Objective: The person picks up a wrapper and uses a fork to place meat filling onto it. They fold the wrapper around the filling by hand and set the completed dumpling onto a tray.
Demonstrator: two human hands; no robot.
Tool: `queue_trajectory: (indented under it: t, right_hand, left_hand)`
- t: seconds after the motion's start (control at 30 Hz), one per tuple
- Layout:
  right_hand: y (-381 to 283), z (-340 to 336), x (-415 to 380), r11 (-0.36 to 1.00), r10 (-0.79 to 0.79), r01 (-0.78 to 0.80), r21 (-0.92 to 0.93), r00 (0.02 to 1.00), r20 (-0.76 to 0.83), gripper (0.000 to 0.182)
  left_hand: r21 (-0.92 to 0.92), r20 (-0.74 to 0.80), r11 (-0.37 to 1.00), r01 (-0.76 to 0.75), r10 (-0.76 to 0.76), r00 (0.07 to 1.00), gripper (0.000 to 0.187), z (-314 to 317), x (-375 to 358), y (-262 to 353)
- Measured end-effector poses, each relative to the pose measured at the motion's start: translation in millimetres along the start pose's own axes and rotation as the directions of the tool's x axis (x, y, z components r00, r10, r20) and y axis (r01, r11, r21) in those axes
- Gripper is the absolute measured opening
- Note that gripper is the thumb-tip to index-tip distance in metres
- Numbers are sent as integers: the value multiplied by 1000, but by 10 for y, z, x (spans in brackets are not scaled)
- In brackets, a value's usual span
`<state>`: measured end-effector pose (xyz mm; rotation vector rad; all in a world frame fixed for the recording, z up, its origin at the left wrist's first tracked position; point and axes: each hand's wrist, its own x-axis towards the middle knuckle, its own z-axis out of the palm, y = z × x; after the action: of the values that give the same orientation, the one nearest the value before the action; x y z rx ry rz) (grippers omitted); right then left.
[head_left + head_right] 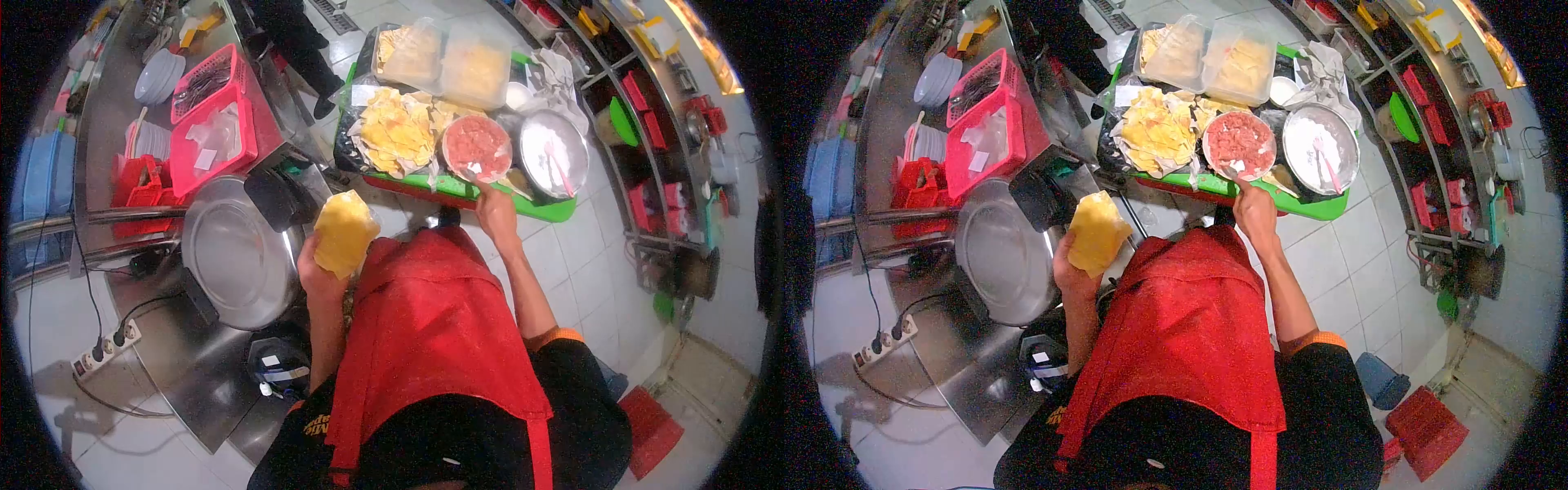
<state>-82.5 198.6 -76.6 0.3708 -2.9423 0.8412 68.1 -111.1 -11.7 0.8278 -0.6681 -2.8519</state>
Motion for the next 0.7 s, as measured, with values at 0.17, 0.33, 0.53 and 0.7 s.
queue_trajectory:
  t: [0.17,0.33,0.53,0.7]
  right_hand:
    - [1,44,60,1000,10,-10,3,1000,28,25]
    - [74,-79,24,1000,13,-13,-17,999,45,26]
    - [63,94,31,998,34,-33,-53,999,22,28]
    - [83,-127,-2,999,39,-40,4,996,75,26]
  left_hand:
    - [-70,24,997,35,-34,999,48,20,-58,-1]
    - [-128,-37,991,39,-44,998,47,-9,-3,19]
    - [-105,7,992,70,-70,998,47,-14,49,1]
    - [-123,-21,990,63,-66,998,46,18,16,-15]
